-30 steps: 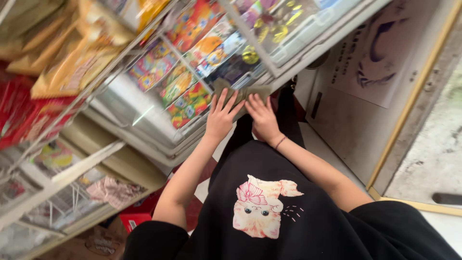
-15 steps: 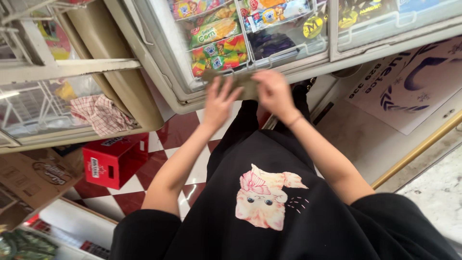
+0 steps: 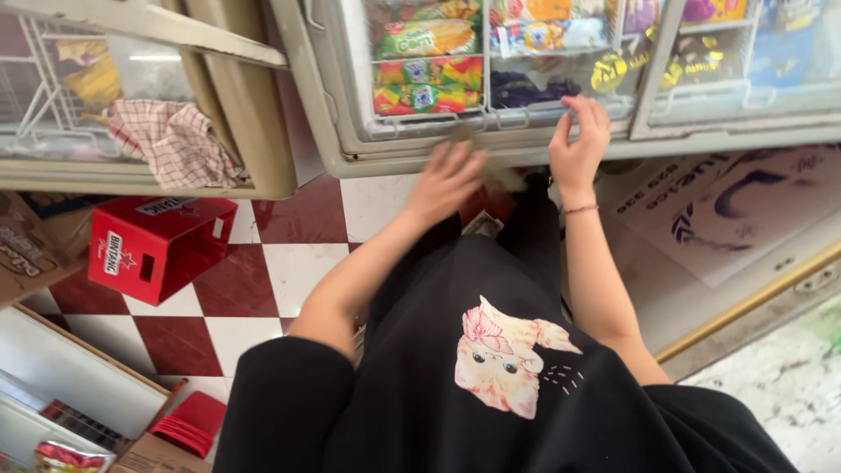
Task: The person scans items from a box, moves the box aside, and then wipes the exterior glass of a freezer using a cloth and a spray bottle.
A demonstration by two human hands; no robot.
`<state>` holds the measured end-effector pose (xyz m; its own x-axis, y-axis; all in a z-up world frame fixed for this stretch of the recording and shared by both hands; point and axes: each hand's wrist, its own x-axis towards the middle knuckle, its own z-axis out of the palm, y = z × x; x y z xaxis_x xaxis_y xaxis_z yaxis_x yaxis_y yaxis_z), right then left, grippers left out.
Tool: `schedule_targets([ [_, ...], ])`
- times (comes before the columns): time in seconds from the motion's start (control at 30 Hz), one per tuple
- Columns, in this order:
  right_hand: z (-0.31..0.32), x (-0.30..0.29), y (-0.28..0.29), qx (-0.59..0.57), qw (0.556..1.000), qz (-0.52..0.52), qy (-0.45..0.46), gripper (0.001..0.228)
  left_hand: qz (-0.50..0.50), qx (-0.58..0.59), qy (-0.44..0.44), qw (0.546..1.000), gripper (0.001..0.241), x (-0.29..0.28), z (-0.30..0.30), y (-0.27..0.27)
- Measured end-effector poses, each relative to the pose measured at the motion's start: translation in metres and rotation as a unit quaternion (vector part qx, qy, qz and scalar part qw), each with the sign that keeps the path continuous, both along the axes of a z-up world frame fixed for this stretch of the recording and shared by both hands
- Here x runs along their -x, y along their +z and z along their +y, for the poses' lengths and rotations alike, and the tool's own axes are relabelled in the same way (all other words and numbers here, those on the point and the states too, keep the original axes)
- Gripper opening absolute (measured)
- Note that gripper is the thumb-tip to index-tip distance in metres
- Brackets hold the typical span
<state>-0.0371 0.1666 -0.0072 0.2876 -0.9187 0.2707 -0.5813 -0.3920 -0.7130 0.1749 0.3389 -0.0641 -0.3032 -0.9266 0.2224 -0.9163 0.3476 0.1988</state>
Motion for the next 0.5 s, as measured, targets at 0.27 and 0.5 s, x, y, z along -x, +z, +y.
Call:
schedule_targets([
  [0.27,0.017,-0.033,-0.01,-0.044,0.998,0.01,0.051,0.022,-0.011,-0.061,0.207,0.976,0.034,-0.112,0.113,0.031],
  [0.5,0.029,-0.052,-0.004,-0.044,0.988,0.039,0.14,0.023,0.149,-0.004,0.337,0.93,0.026,-0.069,0.116,0.004],
])
